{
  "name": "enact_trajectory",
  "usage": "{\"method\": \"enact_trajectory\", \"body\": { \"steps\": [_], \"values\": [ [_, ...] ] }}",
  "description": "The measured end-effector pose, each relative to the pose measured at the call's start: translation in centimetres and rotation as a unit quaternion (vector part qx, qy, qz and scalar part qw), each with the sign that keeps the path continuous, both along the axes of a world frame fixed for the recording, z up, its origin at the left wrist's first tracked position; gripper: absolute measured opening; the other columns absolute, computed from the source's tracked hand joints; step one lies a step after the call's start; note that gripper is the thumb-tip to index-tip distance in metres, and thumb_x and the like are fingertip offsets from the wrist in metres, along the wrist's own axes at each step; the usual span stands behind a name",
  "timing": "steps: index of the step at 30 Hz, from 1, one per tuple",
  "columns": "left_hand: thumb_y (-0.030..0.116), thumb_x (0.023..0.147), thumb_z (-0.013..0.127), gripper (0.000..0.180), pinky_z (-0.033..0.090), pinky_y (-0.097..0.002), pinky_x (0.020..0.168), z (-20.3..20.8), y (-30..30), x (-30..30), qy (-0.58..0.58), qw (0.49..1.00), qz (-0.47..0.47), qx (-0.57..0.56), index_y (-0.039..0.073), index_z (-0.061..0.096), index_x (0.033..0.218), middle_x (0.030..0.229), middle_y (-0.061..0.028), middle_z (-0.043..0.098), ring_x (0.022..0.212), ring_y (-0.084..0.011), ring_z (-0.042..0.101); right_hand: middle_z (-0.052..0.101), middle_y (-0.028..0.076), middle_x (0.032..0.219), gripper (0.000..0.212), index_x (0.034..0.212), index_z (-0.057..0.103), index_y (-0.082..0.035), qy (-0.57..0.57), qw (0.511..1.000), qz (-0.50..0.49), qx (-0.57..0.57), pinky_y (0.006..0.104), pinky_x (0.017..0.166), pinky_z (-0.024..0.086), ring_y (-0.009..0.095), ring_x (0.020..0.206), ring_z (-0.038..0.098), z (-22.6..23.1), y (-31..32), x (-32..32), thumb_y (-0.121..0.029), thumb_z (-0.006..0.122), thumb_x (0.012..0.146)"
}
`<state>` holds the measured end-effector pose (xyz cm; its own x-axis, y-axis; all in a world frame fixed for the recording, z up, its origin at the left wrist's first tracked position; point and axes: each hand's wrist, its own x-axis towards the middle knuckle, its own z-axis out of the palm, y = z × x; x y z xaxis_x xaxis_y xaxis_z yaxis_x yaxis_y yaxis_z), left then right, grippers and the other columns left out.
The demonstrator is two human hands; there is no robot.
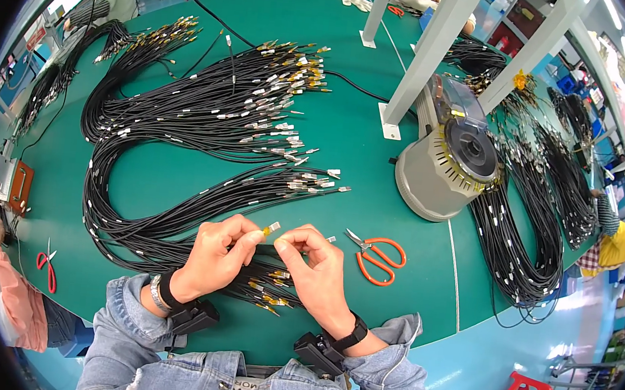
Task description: The person picks up a cable and a yellow component by hand, fits the component onto the cable end, and then places the assembled cable onto a pile on the table.
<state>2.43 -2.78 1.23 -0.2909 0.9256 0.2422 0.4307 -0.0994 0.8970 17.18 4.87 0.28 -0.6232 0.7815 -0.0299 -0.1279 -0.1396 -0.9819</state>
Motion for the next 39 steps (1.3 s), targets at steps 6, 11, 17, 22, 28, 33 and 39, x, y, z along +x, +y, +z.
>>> {"method": "enact_trajectory", "body": {
  "steps": [6, 11, 17, 22, 28, 33, 39],
  "values": [
    [0.003, 0.083, 0.058, 0.009, 0.036, -0.0219, 0.039, -0.4, 0.0, 0.5, 0.044, 0.998, 0.015, 0.037, -0.003, 0.057, 0.076, 0.052, -0.0043, 0.053, 0.042, -0.0069, 0.049, 0.056, 0.002, 0.085, 0.007, 0.085, 0.059, 0.001, 0.029, 0.999, -0.014, -0.026, 0.0220, 0.072, 0.042, 0.008, 0.077, 0.052, 0.2, -0.3, -0.4, -0.005, 0.062, 0.082],
    [0.004, 0.084, 0.058, 0.010, 0.036, -0.0225, 0.038, -0.2, 0.1, 0.5, 0.087, 0.995, 0.013, 0.052, -0.003, 0.057, 0.076, 0.052, -0.0047, 0.054, 0.042, -0.0071, 0.049, 0.057, 0.003, 0.087, 0.007, 0.084, 0.059, 0.001, 0.018, 1.000, -0.011, -0.021, 0.0223, 0.073, 0.043, 0.008, 0.079, 0.053, 0.1, -0.2, -0.3, -0.005, 0.062, 0.082],
    [0.007, 0.087, 0.055, 0.013, 0.032, -0.0219, 0.039, 0.2, -0.2, 0.1, -0.008, 0.999, -0.028, -0.027, -0.002, 0.056, 0.077, 0.050, -0.0016, 0.050, 0.043, -0.0052, 0.043, 0.057, 0.003, 0.085, 0.006, 0.084, 0.059, 0.001, 0.026, 1.000, -0.009, -0.004, 0.0232, 0.072, 0.043, 0.009, 0.078, 0.053, -0.3, -0.2, -0.3, -0.004, 0.062, 0.082],
    [0.015, 0.092, 0.048, 0.021, 0.027, -0.0200, 0.040, 0.9, 0.1, -0.9, -0.175, 0.971, -0.111, -0.121, -0.001, 0.055, 0.079, 0.051, 0.0030, 0.045, 0.043, -0.0029, 0.037, 0.057, 0.004, 0.083, 0.006, 0.084, 0.059, 0.001, 0.024, 0.998, -0.019, 0.045, 0.0236, 0.071, 0.043, 0.010, 0.077, 0.053, -0.3, -0.3, -0.4, -0.004, 0.062, 0.082],
    [0.019, 0.094, 0.044, 0.026, 0.026, -0.0195, 0.040, 1.2, 0.2, -1.8, -0.231, 0.942, -0.171, -0.171, 0.001, 0.056, 0.082, 0.052, 0.0043, 0.044, 0.044, -0.0025, 0.034, 0.056, 0.004, 0.080, 0.008, 0.083, 0.059, 0.001, 0.000, 0.987, -0.045, 0.151, 0.0235, 0.069, 0.043, 0.010, 0.075, 0.053, -0.8, -0.5, -0.5, -0.005, 0.063, 0.081],
    [0.022, 0.095, 0.044, 0.027, 0.027, -0.0197, 0.041, 1.2, 0.3, -2.1, -0.244, 0.930, -0.191, -0.197, 0.001, 0.056, 0.083, 0.053, 0.0040, 0.045, 0.044, -0.0026, 0.034, 0.056, 0.005, 0.086, 0.006, 0.085, 0.057, 0.002, 0.001, 0.994, -0.018, 0.107, 0.0233, 0.073, 0.043, 0.010, 0.080, 0.053, -0.7, -0.2, -0.4, -0.002, 0.061, 0.082],
    [0.024, 0.095, 0.043, 0.029, 0.027, -0.0186, 0.041, 0.9, 0.5, -2.5, -0.285, 0.911, -0.208, -0.215, 0.002, 0.056, 0.082, 0.052, 0.0044, 0.045, 0.043, -0.0023, 0.034, 0.058, 0.004, 0.091, 0.010, 0.090, 0.058, 0.002, -0.001, 1.000, 0.011, -0.014, 0.0221, 0.073, 0.044, 0.009, 0.081, 0.054, -0.5, 0.3, -0.2, -0.006, 0.059, 0.085]
  ]
}}
